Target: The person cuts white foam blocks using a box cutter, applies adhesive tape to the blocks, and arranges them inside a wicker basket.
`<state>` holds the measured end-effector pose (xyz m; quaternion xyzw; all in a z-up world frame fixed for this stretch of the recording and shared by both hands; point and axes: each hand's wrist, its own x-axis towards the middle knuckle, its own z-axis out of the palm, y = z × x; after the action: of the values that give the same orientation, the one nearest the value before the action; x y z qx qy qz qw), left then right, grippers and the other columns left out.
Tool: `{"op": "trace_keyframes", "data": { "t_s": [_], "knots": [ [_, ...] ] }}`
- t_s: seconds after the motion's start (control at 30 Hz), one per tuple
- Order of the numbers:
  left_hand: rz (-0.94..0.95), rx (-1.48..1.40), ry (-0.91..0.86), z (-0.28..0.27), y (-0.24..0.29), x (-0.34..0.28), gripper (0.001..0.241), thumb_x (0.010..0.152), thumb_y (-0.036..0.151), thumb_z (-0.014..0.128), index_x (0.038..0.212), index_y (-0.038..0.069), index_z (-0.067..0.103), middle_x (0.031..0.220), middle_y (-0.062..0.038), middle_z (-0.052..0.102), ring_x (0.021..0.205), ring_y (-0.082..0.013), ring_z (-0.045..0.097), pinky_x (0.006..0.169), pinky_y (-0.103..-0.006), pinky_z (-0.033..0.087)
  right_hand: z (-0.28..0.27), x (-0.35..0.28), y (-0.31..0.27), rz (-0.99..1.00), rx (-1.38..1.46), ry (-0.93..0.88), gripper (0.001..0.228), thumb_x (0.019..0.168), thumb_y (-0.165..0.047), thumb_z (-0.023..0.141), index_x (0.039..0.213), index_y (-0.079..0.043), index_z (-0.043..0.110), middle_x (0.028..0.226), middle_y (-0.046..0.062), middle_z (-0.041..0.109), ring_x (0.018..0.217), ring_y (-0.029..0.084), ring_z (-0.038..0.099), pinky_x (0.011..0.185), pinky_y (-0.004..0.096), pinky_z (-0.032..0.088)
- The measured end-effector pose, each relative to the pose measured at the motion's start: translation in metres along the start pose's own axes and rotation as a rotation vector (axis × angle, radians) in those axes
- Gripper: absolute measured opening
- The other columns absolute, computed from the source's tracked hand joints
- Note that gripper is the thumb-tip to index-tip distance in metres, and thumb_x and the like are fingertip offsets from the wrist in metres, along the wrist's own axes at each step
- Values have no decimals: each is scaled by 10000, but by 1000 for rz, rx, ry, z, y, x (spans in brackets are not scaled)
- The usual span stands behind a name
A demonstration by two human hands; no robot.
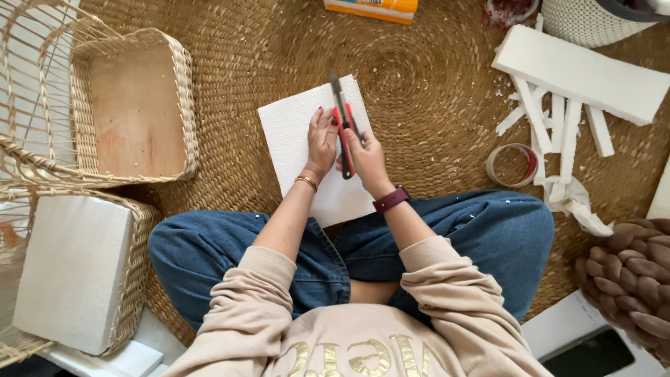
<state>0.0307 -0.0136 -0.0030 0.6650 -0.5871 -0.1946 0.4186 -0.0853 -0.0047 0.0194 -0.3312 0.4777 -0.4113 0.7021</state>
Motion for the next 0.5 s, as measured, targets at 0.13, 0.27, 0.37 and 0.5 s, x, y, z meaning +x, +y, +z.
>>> {"op": "trace_keyframes", "data": {
  "t_s": [0.13, 0.27, 0.37, 0.5],
  "knots": [
    [-11, -5, -8, -1, 5, -7, 402, 1028, 382, 353, 901, 199, 688, 1293, 40, 565, 1338, -265, 347, 1148, -394, 229, -33, 15, -2, -236, -48, 111, 227, 972, -291, 578, 986, -68, 534, 623, 166, 650, 514, 234, 674, 448, 311, 561],
    [-21, 56, -43, -1, 8, -5, 130, 888, 232, 521, 944, 217, 637, 1317, 43, 541, 1366, -252, 318, 1159, -409, 205, -55, 23, 5, -234, -355, 491, 329, 920, -387, 654, 953, -70, 572, 748, 99, 583, 674, 199, 565, 582, 324, 466],
    [18, 81, -56, -6, 11, -12, 276, 774, 31, 624, 993, 199, 632, 1320, -2, 539, 1360, -289, 331, 1151, -426, 234, -49, 16, 17, -263, -395, 472, 313, 945, -389, 616, 953, -81, 563, 771, 117, 583, 706, 249, 575, 619, 356, 462],
    [187, 316, -48, -12, 8, -6, 348, 743, 93, 734, 1063, 123, 598, 1267, -101, 459, 1237, -331, 435, 1089, -441, 363, -35, 2, 22, -447, -512, 451, 312, 989, -347, 549, 1018, -37, 531, 850, 213, 549, 853, 406, 579, 722, 446, 457]
  ]
}}
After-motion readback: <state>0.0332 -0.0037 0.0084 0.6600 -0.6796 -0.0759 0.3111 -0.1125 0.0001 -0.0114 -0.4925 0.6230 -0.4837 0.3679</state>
